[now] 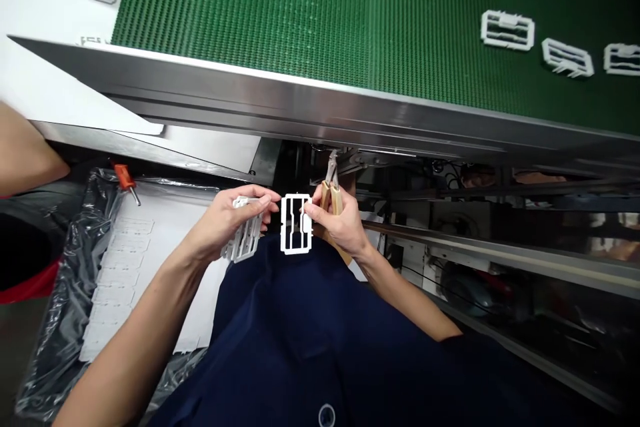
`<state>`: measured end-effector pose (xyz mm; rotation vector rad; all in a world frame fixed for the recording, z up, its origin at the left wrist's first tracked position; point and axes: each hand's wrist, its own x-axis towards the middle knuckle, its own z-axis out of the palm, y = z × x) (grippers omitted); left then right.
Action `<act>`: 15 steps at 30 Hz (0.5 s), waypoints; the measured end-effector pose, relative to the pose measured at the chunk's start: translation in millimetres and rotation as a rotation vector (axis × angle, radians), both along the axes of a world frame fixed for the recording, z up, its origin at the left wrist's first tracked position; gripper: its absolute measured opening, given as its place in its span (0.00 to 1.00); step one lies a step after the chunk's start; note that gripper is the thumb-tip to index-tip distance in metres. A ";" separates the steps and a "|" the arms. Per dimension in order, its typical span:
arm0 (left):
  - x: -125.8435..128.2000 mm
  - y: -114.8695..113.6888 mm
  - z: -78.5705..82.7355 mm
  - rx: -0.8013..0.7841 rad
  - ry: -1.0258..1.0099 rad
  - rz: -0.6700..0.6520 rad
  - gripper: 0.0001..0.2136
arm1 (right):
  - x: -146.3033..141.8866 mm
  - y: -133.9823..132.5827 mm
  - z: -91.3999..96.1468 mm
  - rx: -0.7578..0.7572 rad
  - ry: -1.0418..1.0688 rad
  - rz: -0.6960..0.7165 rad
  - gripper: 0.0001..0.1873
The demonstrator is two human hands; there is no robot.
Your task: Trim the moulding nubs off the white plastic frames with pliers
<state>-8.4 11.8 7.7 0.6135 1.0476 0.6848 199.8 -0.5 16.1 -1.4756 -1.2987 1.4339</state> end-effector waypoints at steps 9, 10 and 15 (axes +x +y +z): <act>3.9 32.9 1.4 0.043 -0.005 -0.328 0.05 | 0.6 -3.4 0.6 -0.037 -0.054 0.141 0.09; 3.0 34.3 1.2 0.040 0.006 -0.358 0.05 | 0.7 -2.9 0.5 -0.038 -0.055 0.157 0.09; 4.1 33.5 -3.6 0.144 0.095 -0.480 0.06 | 1.5 -0.1 -2.3 -0.046 -0.037 0.216 0.11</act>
